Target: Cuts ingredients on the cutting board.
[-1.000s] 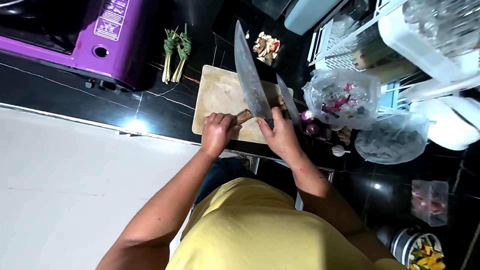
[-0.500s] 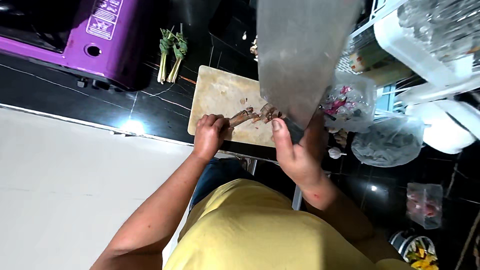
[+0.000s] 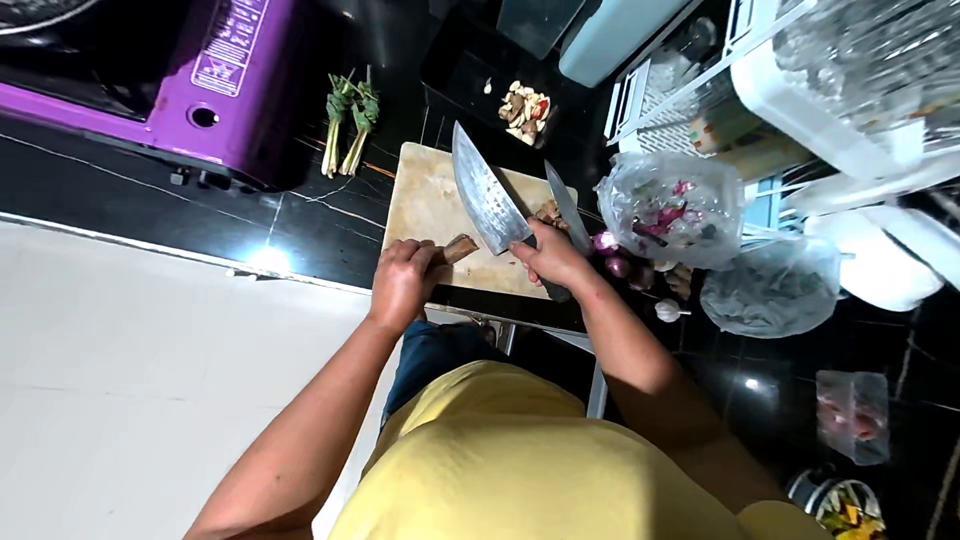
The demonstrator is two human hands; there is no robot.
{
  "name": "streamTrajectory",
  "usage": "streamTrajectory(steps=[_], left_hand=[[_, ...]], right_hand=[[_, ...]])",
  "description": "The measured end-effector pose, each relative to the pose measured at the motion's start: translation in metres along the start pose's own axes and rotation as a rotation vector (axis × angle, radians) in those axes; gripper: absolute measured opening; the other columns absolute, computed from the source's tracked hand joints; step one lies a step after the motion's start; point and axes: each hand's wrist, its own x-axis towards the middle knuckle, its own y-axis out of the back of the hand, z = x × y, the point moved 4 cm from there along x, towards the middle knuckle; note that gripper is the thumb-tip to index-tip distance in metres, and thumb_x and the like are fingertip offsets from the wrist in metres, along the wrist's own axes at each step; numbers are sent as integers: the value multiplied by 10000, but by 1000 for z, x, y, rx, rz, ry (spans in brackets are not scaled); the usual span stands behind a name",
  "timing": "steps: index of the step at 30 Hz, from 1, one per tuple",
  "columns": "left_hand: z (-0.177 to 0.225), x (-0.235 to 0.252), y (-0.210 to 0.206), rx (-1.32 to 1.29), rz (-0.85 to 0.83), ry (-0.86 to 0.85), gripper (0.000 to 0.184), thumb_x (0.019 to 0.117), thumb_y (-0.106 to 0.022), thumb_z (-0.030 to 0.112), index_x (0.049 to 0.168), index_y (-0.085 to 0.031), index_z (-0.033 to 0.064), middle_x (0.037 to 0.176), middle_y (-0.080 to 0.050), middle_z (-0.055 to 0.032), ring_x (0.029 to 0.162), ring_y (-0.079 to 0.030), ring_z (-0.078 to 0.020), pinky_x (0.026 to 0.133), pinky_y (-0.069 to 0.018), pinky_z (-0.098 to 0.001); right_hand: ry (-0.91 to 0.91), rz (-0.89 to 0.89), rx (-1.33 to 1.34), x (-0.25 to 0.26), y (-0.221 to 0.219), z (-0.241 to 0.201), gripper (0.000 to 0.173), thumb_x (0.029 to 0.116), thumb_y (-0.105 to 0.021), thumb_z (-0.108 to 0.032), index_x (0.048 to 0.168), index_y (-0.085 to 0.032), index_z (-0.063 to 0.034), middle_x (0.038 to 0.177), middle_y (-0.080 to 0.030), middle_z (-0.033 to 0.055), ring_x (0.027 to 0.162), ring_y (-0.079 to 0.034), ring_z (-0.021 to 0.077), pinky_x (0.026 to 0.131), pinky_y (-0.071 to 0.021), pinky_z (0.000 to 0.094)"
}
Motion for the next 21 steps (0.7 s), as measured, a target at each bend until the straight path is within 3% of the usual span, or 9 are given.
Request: streamTrajectory(steps=[3,6,8,11,14,15,17,19,21], left_hand=[[1,2,6,-6,31,51,269,893,-797,206,1088,-753,26,1070,-707,-201,1039,-655,-410,924,-513,-589],[10,15,-8,-27,30,34,271,901,-787,216,1091,-756,25,1055,-704,-203,1029,-656,-408,930,-521,-572],[15,25,-18,-35,19,28,278,902,-786,219,1092,-753,20,1066,-706,-200,1032,-659,-401,930,-527,-562],[18,31,-25,-21,24,10,276,898,-785,223,1089,-754,26,1031,-697,-189,1006,-658,-385,909,-532,-542],[18,32,-24,-25,27,-5,256,887,-789,190,1069,-752,13,1020,-695,-198,994,-657,-394,894,-533,-545],[18,32,-24,-25,20,-5,251,888,-787,184,1065,-751,10,1022,-694,-200,997,-656,-398,896,-533,-547],[19,28,-24,-29,-4,3,242,897,-783,181,1055,-746,1,1027,-692,-202,1009,-652,-399,914,-529,-546],[18,32,-22,-26,12,-12,250,911,-777,200,1062,-745,3,1025,-690,-200,1006,-653,-397,915,-528,-546],[17,26,-25,-24,6,-15,253,921,-768,212,1087,-749,23,1045,-697,-187,1021,-654,-385,927,-530,-536]], right_hand=[[71,133,-187,-12,-6,-12,370,1059,-577,-336,1323,-528,-81,802,-664,159,562,-646,255,556,-575,438],[193,304,-294,-36,-5,-32,358,1047,-601,-333,1274,-563,-59,808,-668,162,714,-687,322,653,-562,526],[342,444,-272,-64,5,-51,318,1038,-612,-331,1200,-589,-58,746,-639,116,667,-663,275,608,-548,484],[623,681,-186,-112,22,-84,241,1021,-593,-294,1085,-578,-62,683,-596,5,539,-598,101,479,-525,304],[690,814,-216,-117,14,-87,276,1020,-594,-262,1120,-544,-10,739,-622,44,602,-642,117,523,-565,308],[615,776,-272,-97,1,-74,283,1014,-613,-239,1124,-570,18,735,-643,90,608,-663,184,539,-575,370],[291,493,-396,-48,-26,-38,334,1041,-582,-255,1251,-563,4,794,-682,178,726,-711,345,655,-584,528],[113,290,-456,-20,-28,-30,383,1055,-557,-291,1334,-527,-30,879,-696,206,848,-716,396,747,-571,572],[82,227,-438,-17,-23,-26,396,1046,-571,-316,1331,-519,-45,890,-687,217,809,-707,402,695,-567,580]])
